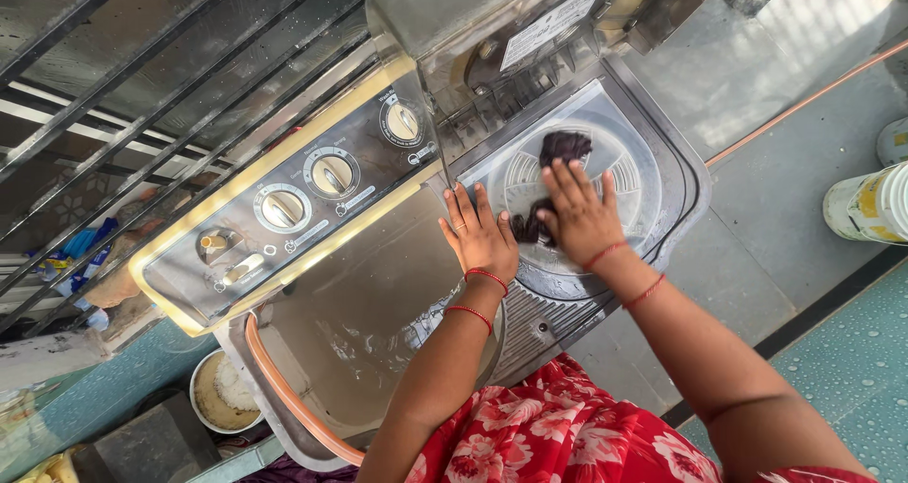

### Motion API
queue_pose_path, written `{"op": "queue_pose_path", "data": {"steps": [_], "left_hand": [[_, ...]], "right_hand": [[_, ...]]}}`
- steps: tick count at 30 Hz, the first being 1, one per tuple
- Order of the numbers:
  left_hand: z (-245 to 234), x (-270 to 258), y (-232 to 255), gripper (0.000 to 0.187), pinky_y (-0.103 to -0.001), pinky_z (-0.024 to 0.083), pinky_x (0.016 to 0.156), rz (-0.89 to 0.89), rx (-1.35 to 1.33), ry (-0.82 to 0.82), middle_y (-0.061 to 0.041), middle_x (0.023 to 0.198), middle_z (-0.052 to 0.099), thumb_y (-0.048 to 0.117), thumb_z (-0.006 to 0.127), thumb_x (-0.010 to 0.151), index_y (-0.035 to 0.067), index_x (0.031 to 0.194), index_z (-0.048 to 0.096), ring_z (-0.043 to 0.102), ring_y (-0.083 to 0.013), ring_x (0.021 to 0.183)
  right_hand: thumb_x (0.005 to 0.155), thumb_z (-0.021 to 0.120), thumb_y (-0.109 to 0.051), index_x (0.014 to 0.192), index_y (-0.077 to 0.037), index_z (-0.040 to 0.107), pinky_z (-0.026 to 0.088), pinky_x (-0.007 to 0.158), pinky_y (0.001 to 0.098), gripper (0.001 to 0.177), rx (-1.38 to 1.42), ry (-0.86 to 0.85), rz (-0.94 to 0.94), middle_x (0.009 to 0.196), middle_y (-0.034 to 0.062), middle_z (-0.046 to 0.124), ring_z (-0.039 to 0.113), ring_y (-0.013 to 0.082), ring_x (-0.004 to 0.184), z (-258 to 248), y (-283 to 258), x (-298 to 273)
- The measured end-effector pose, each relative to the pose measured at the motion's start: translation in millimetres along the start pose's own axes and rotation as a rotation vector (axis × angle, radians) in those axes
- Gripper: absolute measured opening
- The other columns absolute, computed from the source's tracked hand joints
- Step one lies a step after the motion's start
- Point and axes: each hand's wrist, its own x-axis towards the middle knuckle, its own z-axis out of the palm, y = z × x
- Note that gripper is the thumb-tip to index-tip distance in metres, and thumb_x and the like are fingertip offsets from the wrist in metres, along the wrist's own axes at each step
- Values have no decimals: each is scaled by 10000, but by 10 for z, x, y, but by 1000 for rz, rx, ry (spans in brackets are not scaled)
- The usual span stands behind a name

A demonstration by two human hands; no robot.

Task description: The person cleans a washing machine by wiping down the lid, control panel, and spin dryer compartment with a cloth, dipping and rinsing the cloth in the wash tub water.

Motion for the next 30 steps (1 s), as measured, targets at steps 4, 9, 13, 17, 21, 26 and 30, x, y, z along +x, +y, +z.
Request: {"op": "queue_pose_path", "data": {"steps": [4, 9, 13, 17, 21, 26, 30], "left_hand": [[-11, 0, 13, 645, -647, 58, 1209, -15, 6, -30, -203, 1697, 97, 387, 377, 1063, 54, 1602, 258, -1, -381, 1577], [-19, 13, 19, 638, -655, 61, 1215, -11, -33, -2, -200, 1689, 143, 380, 401, 1062, 57, 1596, 267, 7, -385, 1579], [6, -9, -16, 646, -652, 68, 1213, -28, -74, 10, -205, 1673, 191, 354, 432, 1035, 64, 1592, 278, 39, -372, 1582], [74, -37, -45, 653, -652, 72, 1232, -4, -108, 107, -204, 1681, 234, 312, 447, 1042, 34, 1605, 267, 73, -355, 1601], [83, -23, -62, 678, -652, 73, 1225, 0, -129, 102, -208, 1682, 231, 308, 467, 1030, 21, 1604, 247, 76, -353, 1597], [101, -16, -71, 692, -652, 74, 1228, 14, -153, 141, -210, 1682, 241, 317, 475, 1027, 23, 1610, 248, 90, -355, 1600], [99, -30, -90, 714, -654, 71, 1234, 23, -260, 177, -227, 1668, 259, 410, 467, 1051, 2, 1598, 259, 123, -371, 1594]], "right_hand": [[1052, 468, -434, 1622, -95, 309, 80, 1209, 664, 682, 61, 54, 167, 1689, 115, 272, 207, 315, 1562, 59, 636, 869], [1061, 462, -400, 1608, -29, 290, 99, 1183, 620, 683, 88, 137, 218, 1679, 192, 235, 170, 403, 1537, 260, 630, 1105], [1043, 470, -409, 1609, -78, 325, 123, 1236, 568, 672, 50, 75, -11, 1698, 162, 258, 190, 370, 1566, 397, 102, 760], [1044, 461, -439, 1582, -172, 364, 110, 1275, 561, 609, -3, -29, -239, 1692, 41, 319, 227, 242, 1581, 334, 32, 694], [1064, 441, -406, 1622, -130, 332, 52, 1239, 622, 632, 26, -4, 82, 1665, 66, 319, 203, 265, 1576, 69, 662, 969], [1048, 453, -384, 1621, -36, 296, 63, 1216, 602, 688, 59, 80, 223, 1692, 173, 236, 151, 369, 1553, 186, 899, 1134], [1048, 472, -386, 1616, -27, 320, 107, 1235, 585, 689, 65, 100, 100, 1703, 191, 223, 138, 402, 1570, 417, 361, 1022]]}}
